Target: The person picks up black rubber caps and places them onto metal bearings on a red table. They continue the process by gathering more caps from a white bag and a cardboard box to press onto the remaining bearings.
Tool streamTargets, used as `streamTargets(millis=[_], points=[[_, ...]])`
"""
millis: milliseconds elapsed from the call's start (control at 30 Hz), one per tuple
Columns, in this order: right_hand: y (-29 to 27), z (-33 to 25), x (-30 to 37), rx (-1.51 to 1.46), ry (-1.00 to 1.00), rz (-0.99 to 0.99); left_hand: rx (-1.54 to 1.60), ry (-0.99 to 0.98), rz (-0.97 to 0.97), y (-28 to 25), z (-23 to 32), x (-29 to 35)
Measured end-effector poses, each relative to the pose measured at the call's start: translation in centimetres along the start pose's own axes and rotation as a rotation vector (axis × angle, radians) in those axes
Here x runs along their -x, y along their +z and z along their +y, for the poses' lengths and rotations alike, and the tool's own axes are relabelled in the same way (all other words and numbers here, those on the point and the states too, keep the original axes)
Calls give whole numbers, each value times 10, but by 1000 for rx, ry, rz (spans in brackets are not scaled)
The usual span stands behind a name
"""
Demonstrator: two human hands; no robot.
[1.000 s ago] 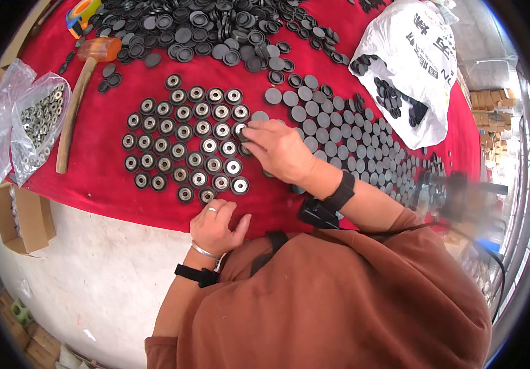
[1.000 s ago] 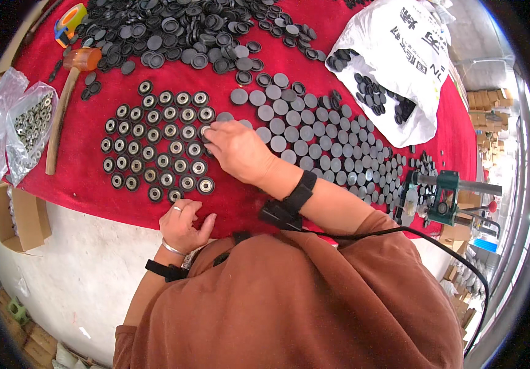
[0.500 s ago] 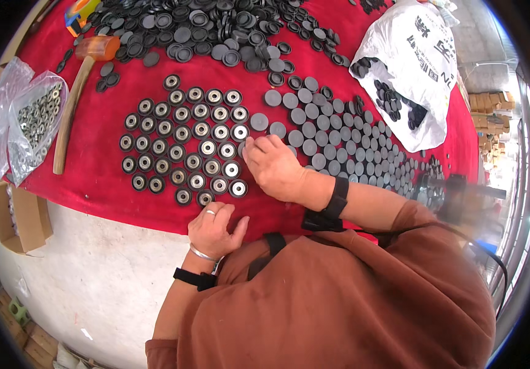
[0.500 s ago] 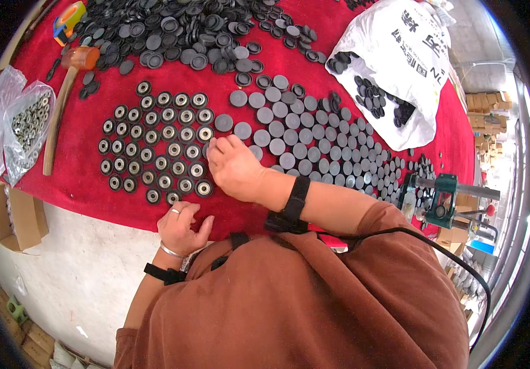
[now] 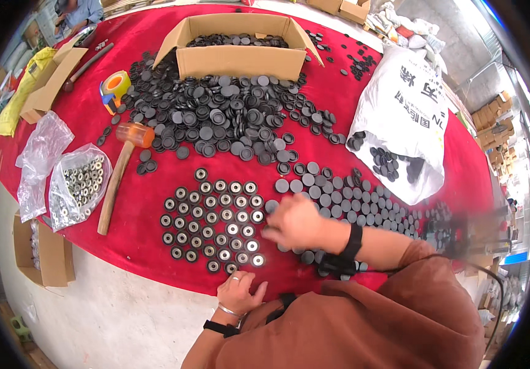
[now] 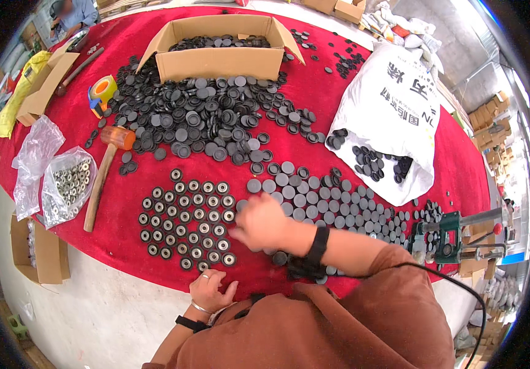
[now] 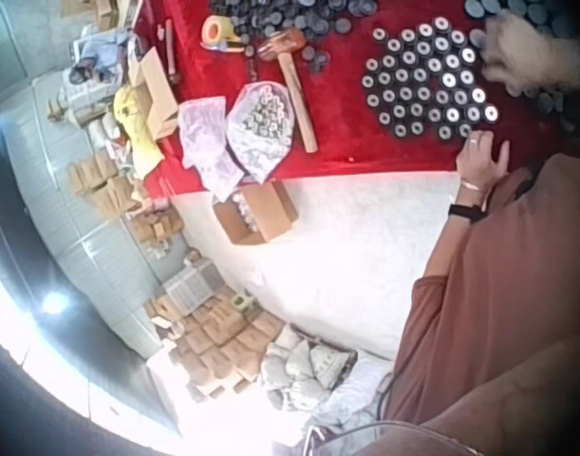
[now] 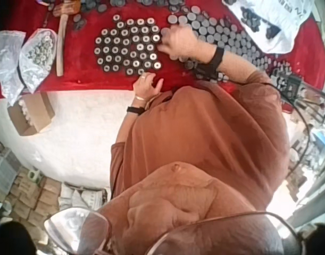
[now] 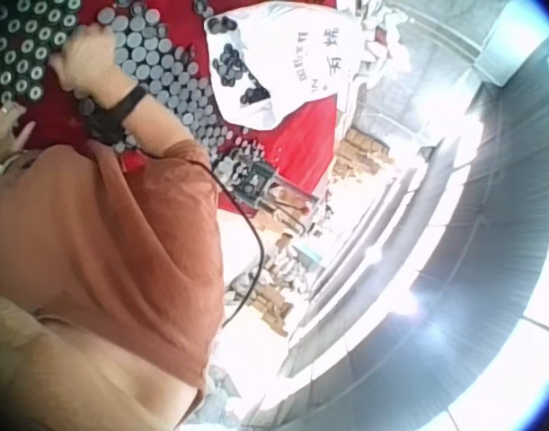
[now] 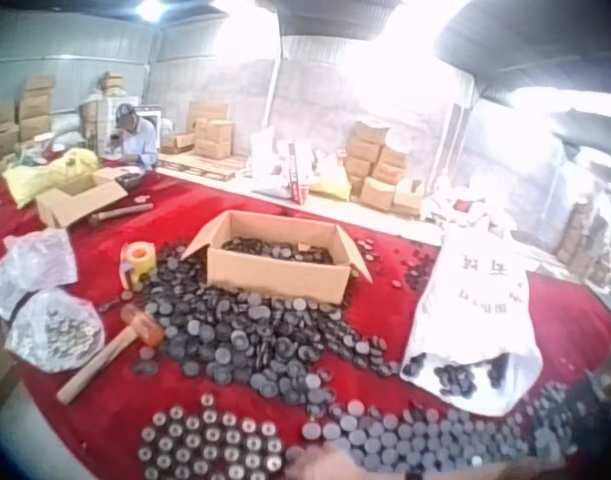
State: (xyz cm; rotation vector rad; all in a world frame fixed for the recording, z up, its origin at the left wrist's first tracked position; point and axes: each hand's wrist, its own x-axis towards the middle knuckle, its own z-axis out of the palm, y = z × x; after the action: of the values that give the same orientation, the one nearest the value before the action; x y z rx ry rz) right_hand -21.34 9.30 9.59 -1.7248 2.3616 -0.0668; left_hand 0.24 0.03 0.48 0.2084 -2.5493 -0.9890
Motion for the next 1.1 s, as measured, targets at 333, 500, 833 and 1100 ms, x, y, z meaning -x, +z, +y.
streamTargets(millis=[333, 500, 833, 1100], points=[[-22, 140, -213, -173, 653, 409, -43, 3, -15, 0, -1, -6], [-21, 139, -207, -642, 684, 409, -50, 25, 17, -1, 0, -4], [-27, 94, -115, -1794, 540, 431, -35, 39, 7, 2, 0, -4], [8, 52, -50, -1397, 699, 386, -33, 42, 25, 3, 1, -5]])
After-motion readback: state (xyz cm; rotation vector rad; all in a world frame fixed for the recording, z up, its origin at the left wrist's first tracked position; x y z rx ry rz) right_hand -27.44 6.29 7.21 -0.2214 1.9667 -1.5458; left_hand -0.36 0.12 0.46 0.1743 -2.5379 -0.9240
